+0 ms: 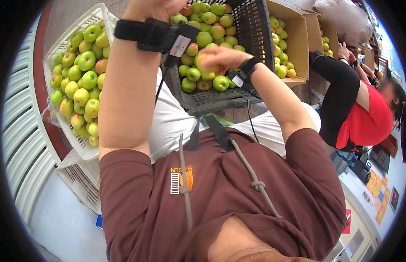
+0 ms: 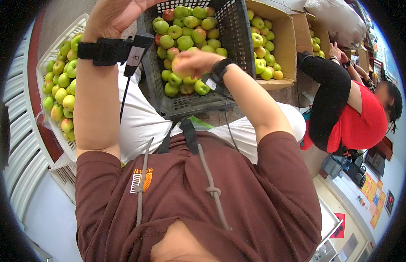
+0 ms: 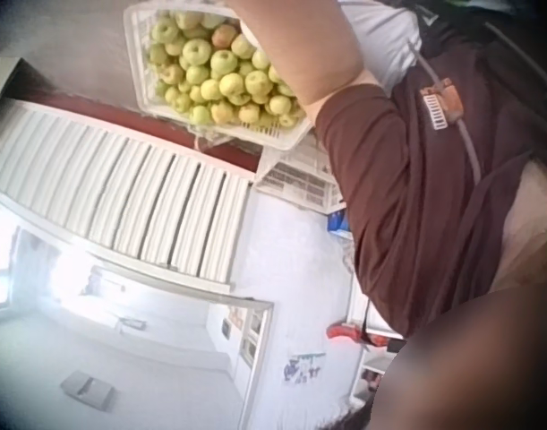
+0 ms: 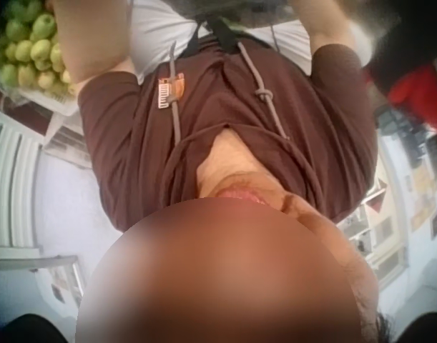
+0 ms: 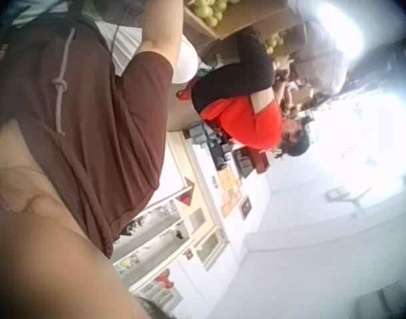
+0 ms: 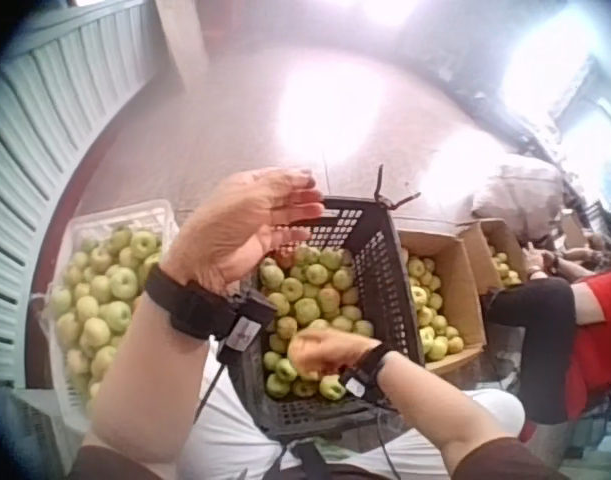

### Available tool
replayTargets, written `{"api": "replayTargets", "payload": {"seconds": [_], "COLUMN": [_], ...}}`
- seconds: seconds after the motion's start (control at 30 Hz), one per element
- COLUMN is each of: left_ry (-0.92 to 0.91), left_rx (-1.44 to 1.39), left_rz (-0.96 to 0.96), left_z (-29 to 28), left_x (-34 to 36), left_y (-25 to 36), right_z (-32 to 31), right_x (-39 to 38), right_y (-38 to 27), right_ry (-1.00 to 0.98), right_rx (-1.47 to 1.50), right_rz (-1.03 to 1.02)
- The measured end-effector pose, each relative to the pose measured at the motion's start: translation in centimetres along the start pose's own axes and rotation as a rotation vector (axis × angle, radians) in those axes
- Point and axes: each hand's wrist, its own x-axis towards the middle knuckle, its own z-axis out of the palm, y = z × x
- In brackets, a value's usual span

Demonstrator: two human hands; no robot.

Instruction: The person sorts apples by hand, picking individual fruits from a plastic crate and placing them into adjacent containers while sitting on the floor.

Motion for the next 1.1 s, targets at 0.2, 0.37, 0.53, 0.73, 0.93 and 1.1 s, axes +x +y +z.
{"api": "replayTargets", "payload": {"seconds": [0.2,0.37,0.53,0.73,0.93,1.1], "left_ry": [-0.073,-0.079,-0.094,-0.06,-0.072,0.074], "left_rx": [-0.049,-0.113,-0.108,-0.065,0.024,-0.126], "left_rz": [0.019,0.103,0.107,0.063,0.225,0.335], "left_z": [-0.3,-1.0,-1.3,-2.1,-1.6,-1.5], "left_x": [-1.0,-1.4,-1.4,-0.5,0.7,-1.6], "left_y": [0.4,1.0,1.2,0.6,-2.2,-1.8], "right_z": [5.0,7.0,4.8,7.4,14.3,15.7], "right_x": [6.3,8.6,7.9,-1.6,-3.7,-3.4], "right_y": [3.4,5.6,5.6,2.2,7.1,6.6], "right_ry": [-0.357,-0.357,-0.133,0.135,0.552,0.738], "right_rx": [-0.874,-1.171,-0.955,-0.628,-0.786,-0.971], "right_rz": [0.225,0.243,0.098,-0.189,-0.361,-0.364]}}
